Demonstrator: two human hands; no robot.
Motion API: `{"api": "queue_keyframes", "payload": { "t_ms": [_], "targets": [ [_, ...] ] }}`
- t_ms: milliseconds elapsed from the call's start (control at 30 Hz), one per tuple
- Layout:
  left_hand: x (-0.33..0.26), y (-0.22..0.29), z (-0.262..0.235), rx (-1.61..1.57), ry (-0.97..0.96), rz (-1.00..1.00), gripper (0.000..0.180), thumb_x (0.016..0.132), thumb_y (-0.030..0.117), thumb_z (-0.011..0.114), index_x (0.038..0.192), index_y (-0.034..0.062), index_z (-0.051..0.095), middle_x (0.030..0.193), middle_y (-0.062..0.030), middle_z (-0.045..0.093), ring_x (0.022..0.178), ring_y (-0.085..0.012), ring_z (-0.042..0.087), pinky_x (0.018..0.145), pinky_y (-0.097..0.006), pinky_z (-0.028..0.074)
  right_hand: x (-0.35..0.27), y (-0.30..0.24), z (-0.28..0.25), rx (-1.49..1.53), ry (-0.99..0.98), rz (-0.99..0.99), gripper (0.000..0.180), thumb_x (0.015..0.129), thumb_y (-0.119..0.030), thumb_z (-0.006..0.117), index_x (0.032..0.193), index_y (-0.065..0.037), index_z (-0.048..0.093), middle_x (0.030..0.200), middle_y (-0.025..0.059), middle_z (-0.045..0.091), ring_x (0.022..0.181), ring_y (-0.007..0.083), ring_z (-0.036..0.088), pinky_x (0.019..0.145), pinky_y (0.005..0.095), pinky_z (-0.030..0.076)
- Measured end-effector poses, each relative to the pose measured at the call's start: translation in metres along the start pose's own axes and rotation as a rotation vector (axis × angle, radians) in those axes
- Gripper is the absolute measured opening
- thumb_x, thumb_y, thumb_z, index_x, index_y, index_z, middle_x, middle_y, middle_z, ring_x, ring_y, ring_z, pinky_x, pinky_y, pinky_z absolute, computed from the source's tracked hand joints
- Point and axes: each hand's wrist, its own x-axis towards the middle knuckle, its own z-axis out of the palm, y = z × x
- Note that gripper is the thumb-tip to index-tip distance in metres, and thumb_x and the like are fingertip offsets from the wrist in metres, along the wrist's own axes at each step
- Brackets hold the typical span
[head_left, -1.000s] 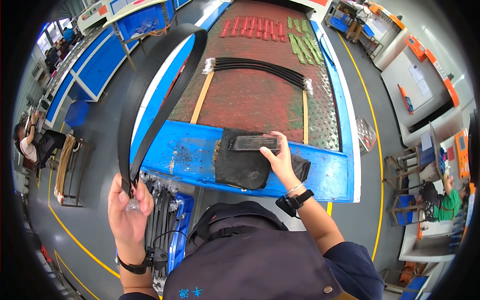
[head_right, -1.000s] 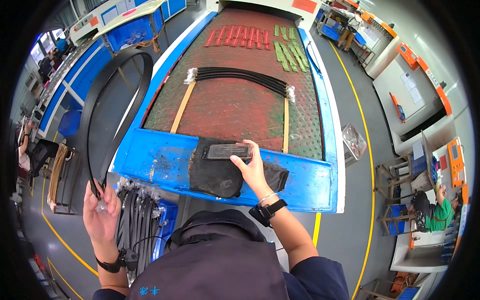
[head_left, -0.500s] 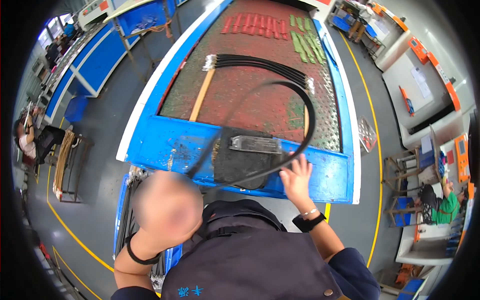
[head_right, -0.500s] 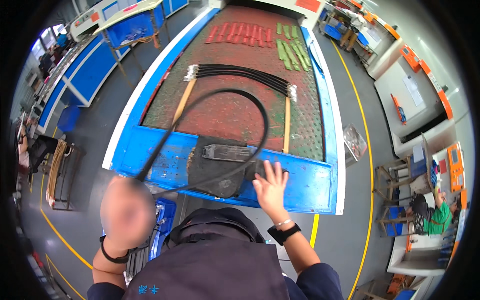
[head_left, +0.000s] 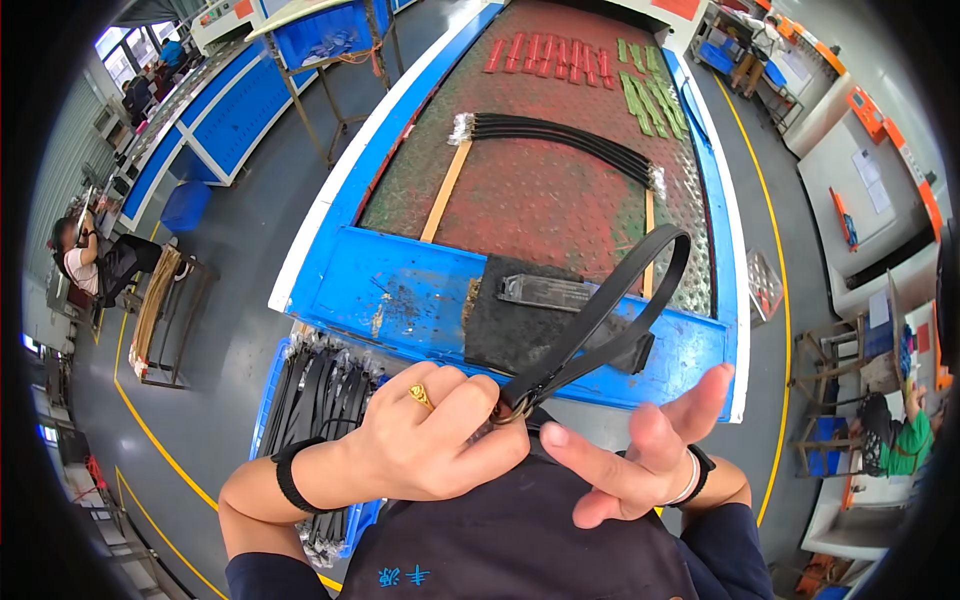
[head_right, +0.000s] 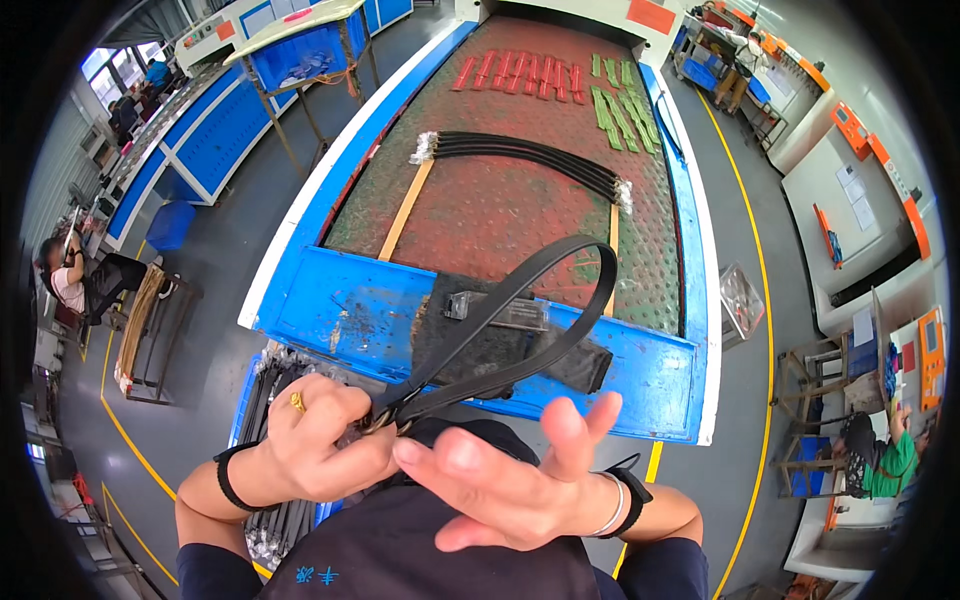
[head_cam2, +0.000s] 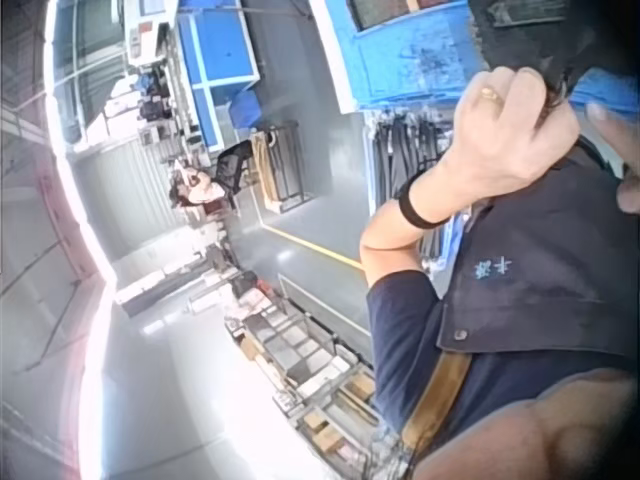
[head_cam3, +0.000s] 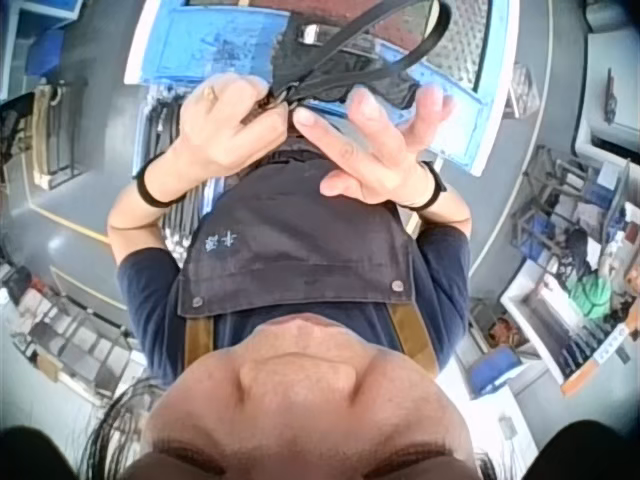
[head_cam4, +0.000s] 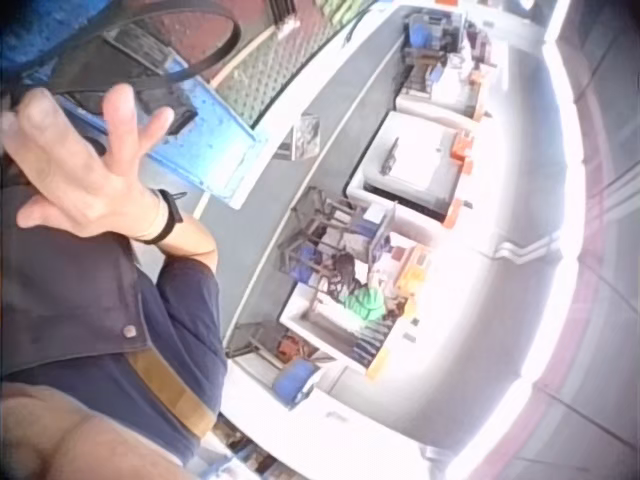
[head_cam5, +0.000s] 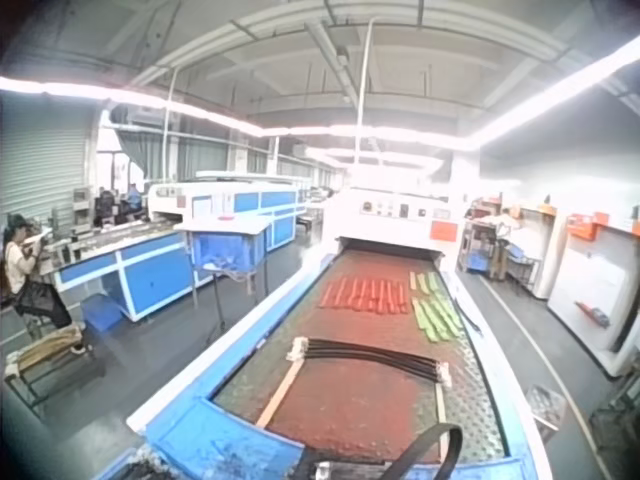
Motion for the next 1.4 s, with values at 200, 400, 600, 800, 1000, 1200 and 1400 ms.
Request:
{"api": "queue_keyframes", "payload": {
  "t_ms": [200,400,600,800,1000,1200,1400],
  "targets": [
    [-0.002,0.001,-0.003,0.028,0.012,0.015,0.012,0.062,0.009,0.062,0.062,0.0153,0.051,0.071,-0.0022,0.045,0.050,-0.0089,0.040,0.043,-0.020,0.030,0.005,-0.009,0.008,0.087,-0.014,0.091,0.052,0.088,-0.054,0.033,0.105,-0.019,0.068,0.138,0.0044,0.036,0.132,0.0409,0.009,0.105,0.0575,-0.005],
    [-0.005,0.001,-0.003,0.012,0.018,0.019,0.012,0.061,0.009,0.061,0.062,0.0155,0.051,0.069,-0.0006,0.043,0.050,-0.0087,0.038,0.043,-0.021,0.028,0.005,-0.012,0.006,0.193,0.026,0.097,0.050,0.083,-0.054,0.040,0.107,-0.019,0.067,0.132,-0.0005,0.044,0.131,0.0397,0.015,0.104,0.0594,-0.006],
    [-0.004,0.001,0.000,0.009,0.028,0.050,0.011,0.061,0.010,0.061,0.062,0.0155,0.051,0.067,-0.0003,0.042,0.050,-0.0092,0.036,0.043,-0.021,0.027,0.007,-0.002,0.004,0.122,0.002,-0.026,0.058,0.091,-0.056,0.026,0.100,-0.019,0.070,0.145,0.0102,0.023,0.135,0.0415,0.004,0.107,0.0533,-0.002],
    [-0.003,0.002,-0.001,-0.008,0.020,0.060,0.012,0.060,0.011,0.061,0.061,0.0151,0.050,0.068,-0.0007,0.043,0.050,-0.0095,0.037,0.044,-0.022,0.028,0.008,-0.010,0.004,0.203,-0.018,0.158,0.052,0.087,-0.053,0.035,0.104,-0.016,0.068,0.130,0.0005,0.047,0.130,0.0398,0.020,0.105,0.0566,-0.003],
    [-0.003,0.002,0.000,-0.041,-0.001,0.073,0.013,0.059,0.010,0.061,0.061,0.0145,0.048,0.068,-0.0014,0.043,0.050,-0.0098,0.037,0.044,-0.022,0.029,0.013,0.006,0.003,0.444,-0.015,0.084,0.055,0.092,-0.051,0.029,0.099,-0.015,0.069,0.142,0.0149,0.025,0.133,0.0427,0.008,0.107,0.0528,-0.002],
    [-0.011,-0.001,-0.009,-0.124,-0.038,-0.057,0.014,0.056,0.009,0.064,0.063,0.0119,0.052,0.070,-0.0032,0.044,0.051,-0.0123,0.042,0.044,-0.024,0.033,-0.018,0.030,-0.004,0.369,0.476,0.488,0.062,0.093,-0.050,0.020,0.127,-0.006,0.047,0.146,0.0178,0.014,0.135,0.0356,0.012,0.110,0.0461,0.009],
    [-0.018,-0.020,-0.023,-0.346,-0.062,-0.249,0.013,0.049,0.004,0.060,0.061,0.0071,0.056,0.069,-0.0047,0.047,0.046,-0.0170,0.043,0.041,-0.027,0.033,-0.151,0.066,0.064,-0.076,-0.220,0.838,0.042,0.091,-0.033,0.040,0.122,-0.007,0.054,0.141,0.0146,0.031,0.133,0.0363,0.019,0.106,0.0543,0.009]
  ]
}}
